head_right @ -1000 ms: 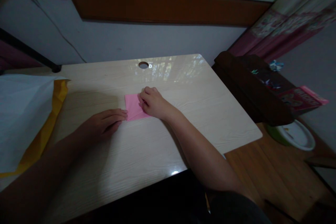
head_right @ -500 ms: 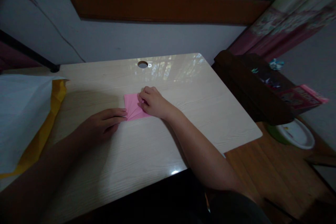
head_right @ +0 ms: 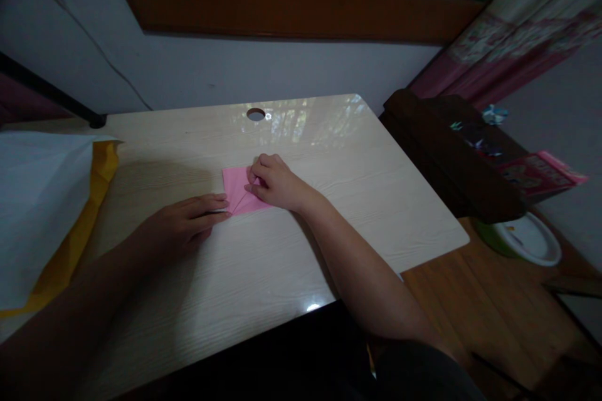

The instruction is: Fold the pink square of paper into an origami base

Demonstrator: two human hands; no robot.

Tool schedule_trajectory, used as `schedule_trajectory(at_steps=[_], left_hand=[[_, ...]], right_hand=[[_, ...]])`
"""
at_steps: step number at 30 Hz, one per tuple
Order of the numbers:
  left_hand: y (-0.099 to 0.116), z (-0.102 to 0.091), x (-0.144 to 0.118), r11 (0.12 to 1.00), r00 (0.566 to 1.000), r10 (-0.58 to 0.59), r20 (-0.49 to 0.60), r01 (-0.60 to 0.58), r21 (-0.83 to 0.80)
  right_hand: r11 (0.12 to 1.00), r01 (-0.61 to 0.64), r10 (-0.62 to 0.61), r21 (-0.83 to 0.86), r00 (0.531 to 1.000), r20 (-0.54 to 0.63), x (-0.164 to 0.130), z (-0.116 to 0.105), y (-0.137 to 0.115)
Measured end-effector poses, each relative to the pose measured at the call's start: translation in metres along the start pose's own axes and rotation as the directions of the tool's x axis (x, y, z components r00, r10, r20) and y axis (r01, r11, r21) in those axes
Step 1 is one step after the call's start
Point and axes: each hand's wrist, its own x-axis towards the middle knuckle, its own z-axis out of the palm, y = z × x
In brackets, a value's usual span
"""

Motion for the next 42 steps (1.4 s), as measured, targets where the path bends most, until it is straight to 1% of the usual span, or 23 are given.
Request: schedule_trajectory(at_steps=[3, 7, 13, 17, 20, 26, 32, 36, 42], left_hand=[[0.0, 0.001, -0.001, 1.0, 1.0, -0.01, -0.012, 0.01, -0.019], [0.001, 0.001, 0.001, 1.0, 1.0, 0.01, -0.029, -0.01, -0.006], [0.007, 0.001, 0.007, 0.998, 0.999, 0.03, 0.018, -0.031, 0.055], [0.009, 0.006, 0.008, 0.999, 1.0, 0.015, 0.016, -0.016, 0.034], [0.011, 0.009, 0.009, 0.999, 1.0, 0.001, 0.007, -0.001, 0.041], [0.018, 0.008, 0.017, 0.994, 0.998, 0.003, 0.06, -0.01, 0.105], [0.017, 0.009, 0.016, 0.995, 0.998, 0.019, 0.052, -0.024, 0.098], [0.015, 0.011, 0.014, 0.993, 0.997, 0.038, 0.062, -0.045, 0.113], [0.018, 0.012, 0.014, 0.994, 0.998, 0.012, 0.057, -0.018, 0.112]], right_hand=[[1.0, -0.001, 0.001, 0.001, 1.0, 0.003, 0.0, 0.0, 0.001], [1.0, -0.009, 0.009, -0.007, 1.0, 0.002, 0.001, 0.001, 0.001], [1.0, -0.024, 0.024, 0.006, 0.999, -0.028, 0.001, 0.003, 0.002], [0.999, -0.034, 0.034, 0.021, 0.999, -0.015, 0.001, 0.002, 0.002], [0.999, -0.018, 0.018, 0.042, 1.0, -0.014, 0.001, 0.0, 0.002], [0.998, 0.003, -0.001, 0.069, 1.0, -0.024, 0.001, -0.001, 0.004], [0.998, -0.014, 0.017, 0.066, 0.999, -0.035, 0.001, 0.001, 0.005], [0.998, -0.031, 0.036, 0.057, 0.996, -0.087, 0.001, 0.002, 0.009], [0.996, -0.08, 0.088, 0.045, 0.972, -0.218, -0.003, -0.001, 0.021]])
